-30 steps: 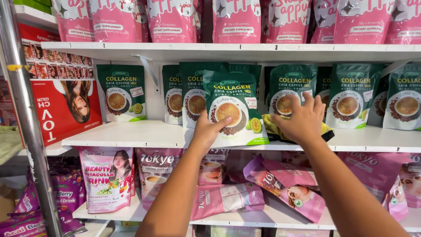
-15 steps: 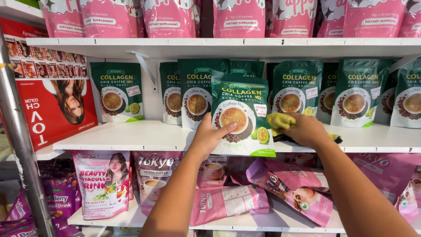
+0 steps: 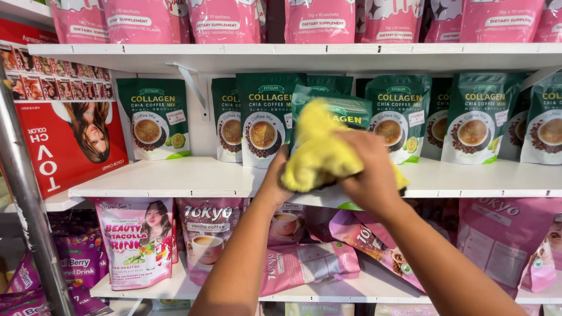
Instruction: The person wipes the front and back of green 'Collagen Chia Coffee Mix' packages on a store shelf using a yellow cloth. They repeatedly pick up the packages, clean them, and place them back in a row. The person also wipes the shelf surface and briefly handles pink packages on a lower shelf.
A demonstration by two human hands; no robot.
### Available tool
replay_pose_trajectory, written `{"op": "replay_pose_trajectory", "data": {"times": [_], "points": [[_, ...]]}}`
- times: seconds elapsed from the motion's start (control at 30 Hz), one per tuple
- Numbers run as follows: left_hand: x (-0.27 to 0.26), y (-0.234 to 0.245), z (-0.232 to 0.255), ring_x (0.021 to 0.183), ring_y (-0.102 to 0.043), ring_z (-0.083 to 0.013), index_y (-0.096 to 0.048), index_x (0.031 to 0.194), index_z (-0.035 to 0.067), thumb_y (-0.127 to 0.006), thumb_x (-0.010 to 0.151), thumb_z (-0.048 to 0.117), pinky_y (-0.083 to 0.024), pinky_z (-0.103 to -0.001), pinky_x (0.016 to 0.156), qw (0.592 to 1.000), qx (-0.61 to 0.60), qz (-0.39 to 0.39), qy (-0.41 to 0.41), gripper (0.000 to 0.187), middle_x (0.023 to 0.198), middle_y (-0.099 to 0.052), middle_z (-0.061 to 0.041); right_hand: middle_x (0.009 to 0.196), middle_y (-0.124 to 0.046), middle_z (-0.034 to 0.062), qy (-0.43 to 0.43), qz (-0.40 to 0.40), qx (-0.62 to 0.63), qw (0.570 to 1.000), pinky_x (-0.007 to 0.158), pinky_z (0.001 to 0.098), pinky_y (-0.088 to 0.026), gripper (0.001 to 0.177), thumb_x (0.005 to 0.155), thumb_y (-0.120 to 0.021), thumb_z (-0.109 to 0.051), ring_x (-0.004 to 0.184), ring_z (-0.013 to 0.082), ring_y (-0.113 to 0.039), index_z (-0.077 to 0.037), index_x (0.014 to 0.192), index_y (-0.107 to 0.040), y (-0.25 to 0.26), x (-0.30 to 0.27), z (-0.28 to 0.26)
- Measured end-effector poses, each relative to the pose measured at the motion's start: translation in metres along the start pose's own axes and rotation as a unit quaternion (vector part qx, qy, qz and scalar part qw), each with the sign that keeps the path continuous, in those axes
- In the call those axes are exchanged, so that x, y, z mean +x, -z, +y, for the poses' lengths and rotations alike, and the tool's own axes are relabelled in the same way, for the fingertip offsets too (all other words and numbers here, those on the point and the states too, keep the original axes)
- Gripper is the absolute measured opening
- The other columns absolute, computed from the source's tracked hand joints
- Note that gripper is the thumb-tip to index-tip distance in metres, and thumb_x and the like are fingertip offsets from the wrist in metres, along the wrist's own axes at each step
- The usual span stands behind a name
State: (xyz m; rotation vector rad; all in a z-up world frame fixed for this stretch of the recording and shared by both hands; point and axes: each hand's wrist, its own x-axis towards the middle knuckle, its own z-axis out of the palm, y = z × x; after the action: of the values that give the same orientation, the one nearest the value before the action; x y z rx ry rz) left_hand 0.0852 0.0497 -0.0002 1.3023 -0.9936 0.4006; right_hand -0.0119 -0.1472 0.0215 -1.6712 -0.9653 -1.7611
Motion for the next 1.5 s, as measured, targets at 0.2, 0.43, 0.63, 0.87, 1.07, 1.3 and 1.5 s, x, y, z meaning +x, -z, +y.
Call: {"op": "replay_pose_trajectory", "data": {"times": [0.2,0.43,0.63,0.87,1.07,1.3,1.5], "points": [[-0.006,-0.004,0.014,0.119,-0.064,-0.0194,-0.047,0.142,0.0,-0.088,0.077,0.008,-0.051,-0.033,0.103,0.997,0.075,0.01,-0.013,0.078,0.131,-0.066,-0.012,0.123,-0.065,0.0161,-0.01,-0.087,-0.175,0.981,0.099,0.0503,-0.046,0.064,0.071,-0.069,-0.004,0.111,0.0412,-0.059,-0.015,0.134,-0.066,-0.004,0.029,0.031],[-0.007,-0.009,0.025,0.116,-0.066,-0.0196,-0.042,0.145,0.003,-0.086,0.074,0.012,-0.055,-0.034,0.099,0.999,-0.003,0.005,0.05,0.084,0.13,-0.067,-0.012,0.123,-0.065,0.0201,-0.22,0.046,-0.211,0.951,0.093,0.0526,-0.046,0.055,0.079,-0.08,-0.012,0.11,0.0431,-0.058,-0.014,0.133,-0.067,0.009,0.038,0.065],[-0.005,-0.003,0.014,0.121,-0.064,-0.0193,-0.054,0.142,0.001,-0.089,0.078,0.015,-0.052,-0.032,0.106,0.985,0.173,-0.005,-0.021,0.075,0.137,-0.066,-0.01,0.122,-0.07,0.0137,-0.009,-0.121,-0.103,0.987,0.098,0.0495,-0.045,0.064,0.064,-0.075,-0.007,0.113,0.0381,-0.06,-0.016,0.126,-0.068,-0.012,0.039,-0.012],[-0.01,-0.011,0.03,0.12,-0.066,-0.018,-0.048,0.143,0.005,-0.086,0.077,0.012,-0.052,-0.032,0.103,0.999,0.028,0.017,0.033,0.076,0.133,-0.067,-0.009,0.119,-0.066,0.0157,-0.128,-0.026,-0.162,0.978,0.097,0.0498,-0.045,0.056,0.076,-0.077,-0.011,0.113,0.0397,-0.059,-0.015,0.131,-0.066,-0.016,0.022,0.041],[-0.009,-0.007,0.02,0.113,-0.067,-0.0199,-0.053,0.136,0.001,-0.081,0.079,0.004,-0.054,-0.035,0.099,0.998,0.002,0.045,0.033,0.064,0.126,-0.069,-0.011,0.123,-0.062,0.0189,-0.079,-0.009,-0.121,0.989,0.101,0.0493,-0.045,0.067,0.07,-0.071,-0.004,0.115,0.0423,-0.057,-0.011,0.136,-0.061,-0.011,-0.023,-0.004],[-0.003,0.002,0.005,0.114,-0.067,-0.0194,-0.052,0.13,0.001,-0.07,0.087,0.004,-0.054,-0.034,0.098,0.998,-0.042,0.052,-0.009,0.046,0.125,-0.069,-0.012,0.122,-0.06,0.0197,0.01,-0.109,-0.136,0.985,0.096,0.05,-0.045,0.081,0.057,-0.068,-0.002,0.109,0.0428,-0.056,-0.01,0.137,-0.059,0.015,-0.044,-0.019],[-0.011,-0.012,0.015,0.118,-0.063,-0.0175,-0.042,0.143,0.002,-0.073,0.093,0.007,-0.051,-0.031,0.101,0.997,-0.007,0.074,-0.033,0.059,0.133,-0.064,-0.013,0.127,-0.061,0.0148,-0.076,0.007,-0.181,0.981,0.105,0.0486,-0.044,0.068,0.076,-0.078,-0.005,0.12,0.0408,-0.057,-0.013,0.14,-0.059,0.019,-0.037,0.005]]}}
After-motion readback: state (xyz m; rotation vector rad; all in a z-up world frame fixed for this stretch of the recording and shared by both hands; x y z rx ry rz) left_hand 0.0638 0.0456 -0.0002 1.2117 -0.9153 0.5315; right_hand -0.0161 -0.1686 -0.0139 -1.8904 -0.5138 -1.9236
